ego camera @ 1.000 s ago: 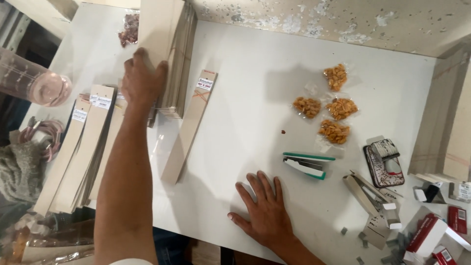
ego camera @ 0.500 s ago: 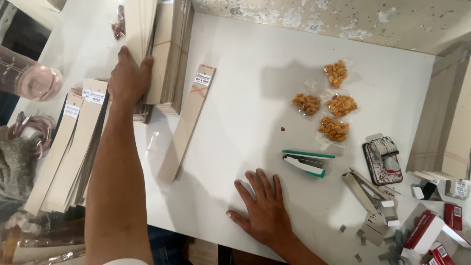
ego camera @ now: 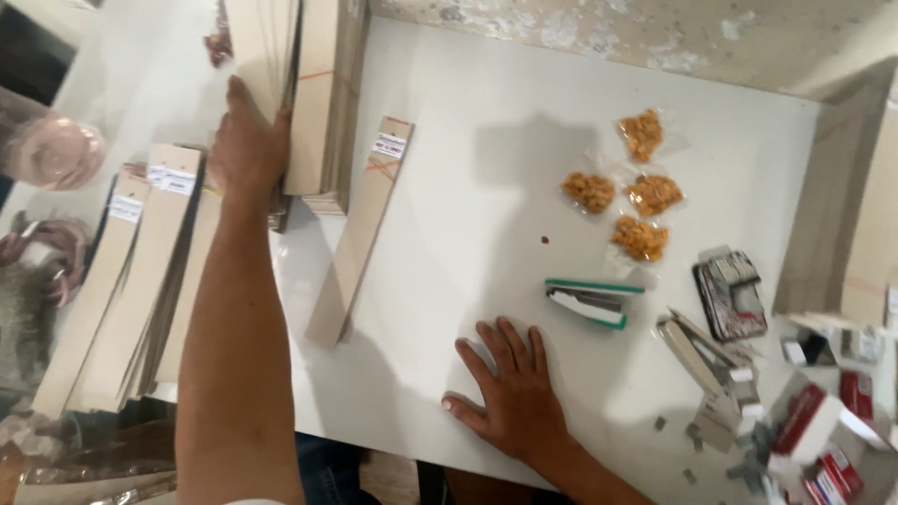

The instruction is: The person is preparing cardboard strips by stapling a stack together and then marking each individual strip with a red marker.

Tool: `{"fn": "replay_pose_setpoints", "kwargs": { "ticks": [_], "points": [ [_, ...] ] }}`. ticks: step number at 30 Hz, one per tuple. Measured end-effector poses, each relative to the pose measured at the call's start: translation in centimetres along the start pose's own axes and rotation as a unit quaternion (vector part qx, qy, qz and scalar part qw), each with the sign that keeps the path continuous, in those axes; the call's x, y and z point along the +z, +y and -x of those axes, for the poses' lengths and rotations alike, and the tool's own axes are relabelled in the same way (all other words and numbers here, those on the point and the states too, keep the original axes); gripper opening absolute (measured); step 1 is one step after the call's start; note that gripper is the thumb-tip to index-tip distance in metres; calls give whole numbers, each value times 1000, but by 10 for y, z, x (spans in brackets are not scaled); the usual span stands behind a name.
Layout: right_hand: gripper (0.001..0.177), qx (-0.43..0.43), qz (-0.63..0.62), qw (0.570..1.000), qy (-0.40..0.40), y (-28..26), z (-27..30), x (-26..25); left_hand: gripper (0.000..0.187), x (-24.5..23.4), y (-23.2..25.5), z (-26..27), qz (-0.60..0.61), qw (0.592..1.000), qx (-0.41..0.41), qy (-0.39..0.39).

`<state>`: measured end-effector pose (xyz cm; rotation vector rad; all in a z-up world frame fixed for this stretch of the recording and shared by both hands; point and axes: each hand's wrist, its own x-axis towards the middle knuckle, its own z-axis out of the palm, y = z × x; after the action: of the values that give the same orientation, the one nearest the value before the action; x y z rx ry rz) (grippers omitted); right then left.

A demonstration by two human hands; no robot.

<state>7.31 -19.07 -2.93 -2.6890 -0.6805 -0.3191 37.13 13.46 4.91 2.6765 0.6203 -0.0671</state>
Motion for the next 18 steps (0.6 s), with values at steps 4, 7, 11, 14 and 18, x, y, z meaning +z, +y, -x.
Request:
{"fn": "replay_pose_setpoints", "kwargs": {
  "ticks": [4, 7, 11, 14, 18],
  "points": [
    [64, 8, 16, 1000, 5, -3, -12, -2, 71, 0, -2, -2, -14, 1000, -1, -4],
    [58, 67, -145, 987, 16, -11, -63, -12, 69, 1, -4, 1, -3, 1000, 5, -1],
    [59, 27, -268, 958, 99, -41, -190, -35, 71, 14, -16, -11, -2, 999, 23, 33],
    [62, 12, -288, 947, 139, -58, -267, -3, 75, 8, -12, -8, 6, 1000, -11, 17],
    [81, 140, -348, 926, 41, -81, -329, 31, 87, -4, 0, 3, 32, 999, -32, -7]
  ]
}}
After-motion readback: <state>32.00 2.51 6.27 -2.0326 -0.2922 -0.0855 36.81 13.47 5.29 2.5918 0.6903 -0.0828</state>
